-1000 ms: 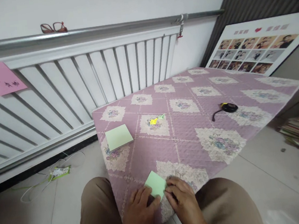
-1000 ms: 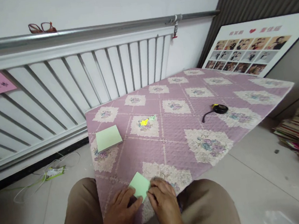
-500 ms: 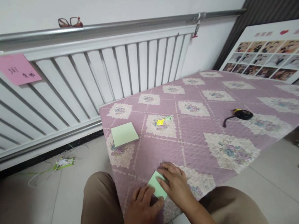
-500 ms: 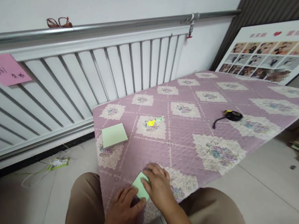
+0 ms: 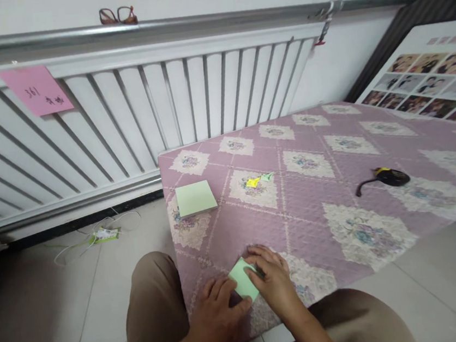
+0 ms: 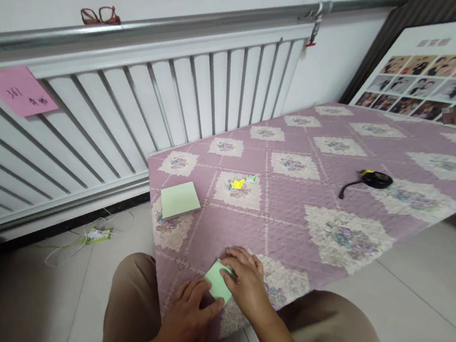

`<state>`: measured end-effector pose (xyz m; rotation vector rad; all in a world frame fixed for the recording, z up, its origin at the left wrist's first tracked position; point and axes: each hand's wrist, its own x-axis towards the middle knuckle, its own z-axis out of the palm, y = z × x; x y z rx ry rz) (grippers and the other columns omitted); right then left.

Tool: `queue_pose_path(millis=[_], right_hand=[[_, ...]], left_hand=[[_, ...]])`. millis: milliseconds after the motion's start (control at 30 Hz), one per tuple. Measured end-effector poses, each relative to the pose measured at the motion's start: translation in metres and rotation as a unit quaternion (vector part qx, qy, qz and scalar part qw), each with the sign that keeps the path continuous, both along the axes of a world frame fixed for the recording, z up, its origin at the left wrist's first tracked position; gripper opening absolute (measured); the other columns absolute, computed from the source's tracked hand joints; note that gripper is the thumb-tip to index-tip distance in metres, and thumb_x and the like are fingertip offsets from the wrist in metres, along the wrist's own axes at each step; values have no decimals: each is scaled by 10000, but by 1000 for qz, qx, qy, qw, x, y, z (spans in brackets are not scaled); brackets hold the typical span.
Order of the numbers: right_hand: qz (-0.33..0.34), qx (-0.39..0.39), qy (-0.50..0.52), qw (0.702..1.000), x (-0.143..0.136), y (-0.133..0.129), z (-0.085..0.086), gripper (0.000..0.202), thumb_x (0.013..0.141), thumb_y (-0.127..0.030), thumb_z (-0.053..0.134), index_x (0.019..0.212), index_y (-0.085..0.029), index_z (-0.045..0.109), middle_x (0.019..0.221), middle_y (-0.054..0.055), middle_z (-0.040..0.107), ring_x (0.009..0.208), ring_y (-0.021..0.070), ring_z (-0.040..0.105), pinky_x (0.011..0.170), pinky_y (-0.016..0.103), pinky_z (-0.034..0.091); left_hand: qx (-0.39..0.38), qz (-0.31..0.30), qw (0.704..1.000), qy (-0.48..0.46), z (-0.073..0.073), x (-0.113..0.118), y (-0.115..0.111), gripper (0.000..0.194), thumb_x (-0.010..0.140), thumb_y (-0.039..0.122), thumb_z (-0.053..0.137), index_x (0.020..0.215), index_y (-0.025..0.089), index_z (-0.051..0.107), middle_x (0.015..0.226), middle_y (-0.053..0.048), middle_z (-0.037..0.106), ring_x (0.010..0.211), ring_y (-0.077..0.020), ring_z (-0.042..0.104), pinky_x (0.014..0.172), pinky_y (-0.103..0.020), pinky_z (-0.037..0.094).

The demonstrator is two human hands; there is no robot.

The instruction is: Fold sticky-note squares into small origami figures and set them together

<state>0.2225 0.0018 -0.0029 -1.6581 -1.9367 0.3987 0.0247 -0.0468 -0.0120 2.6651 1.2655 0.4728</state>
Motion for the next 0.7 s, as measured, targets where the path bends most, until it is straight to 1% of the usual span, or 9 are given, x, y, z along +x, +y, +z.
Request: queue_pose_path(millis=[200, 300, 400, 567, 700], right_hand=[[-12, 20, -2, 1000, -1, 3, 1, 73, 788, -286, 576, 777, -269, 646, 1121, 22, 657, 1142, 260, 517, 952, 486, 294], [1, 31, -3, 1000, 0, 3, 1, 86, 797, -293, 574, 743, -257, 631, 1127, 31, 648, 1129, 262, 517, 942, 482, 297], [22, 46, 0, 999, 3, 1, 2, 90, 817, -289, 564, 758, -260, 626, 1118, 31, 639, 1111, 257, 521, 938, 471, 306], [71, 73, -4, 995, 5, -5, 8, 114, 854, -258, 525, 770, -261, 602, 906, 7, 651, 914, 198, 576, 940, 420, 321], [92, 44, -13, 995, 4, -9, 10, 117, 874, -256, 514, 773, -257, 573, 791, -26, 644, 811, 167, 591, 971, 435, 290]], left_hand=[[-10, -1, 1000, -1, 2, -1, 0, 368, 879, 405, 555, 1244, 405, 516, 1270, -52, 489, 1176, -256, 436, 1007, -460, 318], [-10, 2, 1000, 0, 3, -1, 0, 366, 888, 401, 547, 1252, 413, 510, 1281, -45, 485, 1179, -251, 435, 1015, -451, 309], [-10, 1, 1000, -1, 3, -1, 0, 355, 902, 398, 526, 1256, 412, 504, 1287, -42, 480, 1195, -246, 421, 1020, -446, 302], [-27, 7, 1000, -8, 3, -1, -1, 410, 870, 349, 574, 1266, 420, 492, 1293, -36, 463, 1201, -247, 405, 1030, -456, 295], [-28, 10, 999, -12, 2, 0, -1, 429, 854, 327, 595, 1262, 419, 499, 1275, -39, 460, 1188, -256, 403, 1032, -477, 294]])
